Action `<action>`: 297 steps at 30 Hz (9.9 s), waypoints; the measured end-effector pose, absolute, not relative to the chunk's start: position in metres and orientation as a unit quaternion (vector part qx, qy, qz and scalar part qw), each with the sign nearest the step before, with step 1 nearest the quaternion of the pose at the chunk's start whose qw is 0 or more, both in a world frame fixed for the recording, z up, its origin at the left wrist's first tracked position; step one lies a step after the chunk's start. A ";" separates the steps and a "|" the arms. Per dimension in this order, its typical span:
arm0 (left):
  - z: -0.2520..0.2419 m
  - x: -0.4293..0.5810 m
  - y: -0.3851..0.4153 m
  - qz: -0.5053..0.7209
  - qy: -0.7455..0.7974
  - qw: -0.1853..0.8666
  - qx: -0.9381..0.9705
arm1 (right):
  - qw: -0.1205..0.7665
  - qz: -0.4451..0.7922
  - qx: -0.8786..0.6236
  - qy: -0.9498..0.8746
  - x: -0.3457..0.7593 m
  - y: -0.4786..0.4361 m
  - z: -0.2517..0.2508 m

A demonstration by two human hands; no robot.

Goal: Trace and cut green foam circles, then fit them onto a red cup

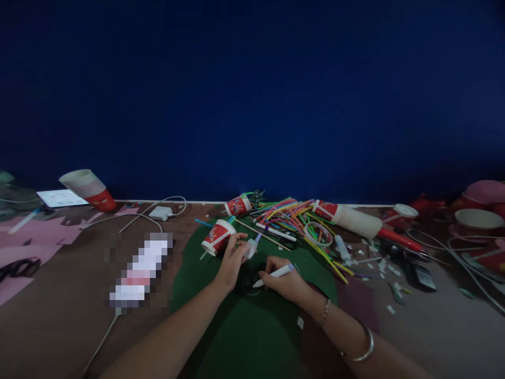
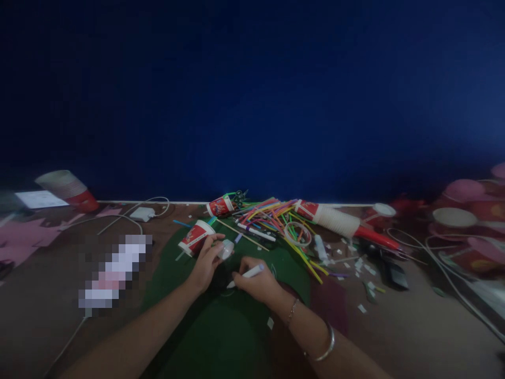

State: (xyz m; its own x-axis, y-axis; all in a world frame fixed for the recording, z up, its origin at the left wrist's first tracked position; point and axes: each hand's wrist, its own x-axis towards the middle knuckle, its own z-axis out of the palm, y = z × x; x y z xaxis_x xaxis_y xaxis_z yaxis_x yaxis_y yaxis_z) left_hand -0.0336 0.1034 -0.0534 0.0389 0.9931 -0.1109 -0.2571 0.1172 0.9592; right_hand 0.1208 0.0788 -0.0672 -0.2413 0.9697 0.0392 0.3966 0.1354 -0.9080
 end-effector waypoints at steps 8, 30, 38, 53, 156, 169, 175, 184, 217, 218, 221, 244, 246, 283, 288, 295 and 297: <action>-0.054 -0.034 0.103 0.524 0.453 0.594 0.409 | 0.354 0.460 -0.499 -0.643 0.121 0.079 -0.064; -0.056 -0.034 0.104 0.527 0.452 0.589 0.413 | 0.353 0.386 -0.545 -0.655 0.122 0.083 -0.075; -0.055 -0.034 0.104 0.529 0.456 0.589 0.407 | 0.368 0.382 -0.547 -0.648 0.122 0.084 -0.075; -0.057 -0.035 0.104 0.524 0.448 0.591 0.419 | 0.375 0.395 -0.543 -0.639 0.122 0.084 -0.074; -0.052 -0.033 0.103 0.524 0.461 0.590 0.406 | 0.337 0.414 -0.538 -0.652 0.121 0.080 -0.067; -0.054 -0.034 0.103 0.525 0.453 0.589 0.416 | 0.341 0.415 -0.527 -0.658 0.121 0.080 -0.071; -0.056 -0.035 0.104 0.524 0.456 0.587 0.416 | 0.350 0.427 -0.525 -0.648 0.122 0.082 -0.072; -0.056 -0.034 0.104 0.525 0.452 0.589 0.416 | 0.351 0.428 -0.529 -0.644 0.122 0.082 -0.072; -0.056 -0.035 0.104 0.523 0.462 0.581 0.418 | 0.346 0.407 -0.534 -0.655 0.120 0.080 -0.068; -0.056 -0.035 0.104 0.523 0.461 0.581 0.419 | 0.348 0.405 -0.534 -0.655 0.120 0.080 -0.068; -0.055 -0.034 0.104 0.524 0.458 0.585 0.417 | 0.349 0.396 -0.535 -0.660 0.121 0.080 -0.067; -0.053 -0.034 0.103 0.522 0.452 0.592 0.416 | 0.338 0.415 -0.539 -0.650 0.120 0.080 -0.067; -0.052 -0.034 0.103 0.522 0.454 0.594 0.411 | 0.340 0.419 -0.534 -0.651 0.120 0.080 -0.068; -0.055 -0.035 0.104 0.525 0.447 0.595 0.413 | 0.401 0.481 -0.524 -0.578 0.123 0.086 -0.071; -0.057 -0.035 0.104 0.524 0.453 0.588 0.417 | 0.374 0.450 -0.533 -0.611 0.121 0.085 -0.072; -0.057 -0.035 0.104 0.526 0.453 0.590 0.414 | 0.347 0.404 -0.543 -0.649 0.122 0.083 -0.073; -0.057 -0.035 0.104 0.524 0.451 0.593 0.413 | 0.351 0.397 -0.546 -0.649 0.122 0.083 -0.074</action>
State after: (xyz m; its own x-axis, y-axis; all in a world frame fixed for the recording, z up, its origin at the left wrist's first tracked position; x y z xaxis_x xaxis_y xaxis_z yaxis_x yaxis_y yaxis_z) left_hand -0.0349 0.1042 -0.0570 0.0451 0.9938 -0.1017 -0.2486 0.1098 0.9624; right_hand 0.1218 0.0830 -0.0741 -0.1563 0.9875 0.0222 0.4302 0.0883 -0.8984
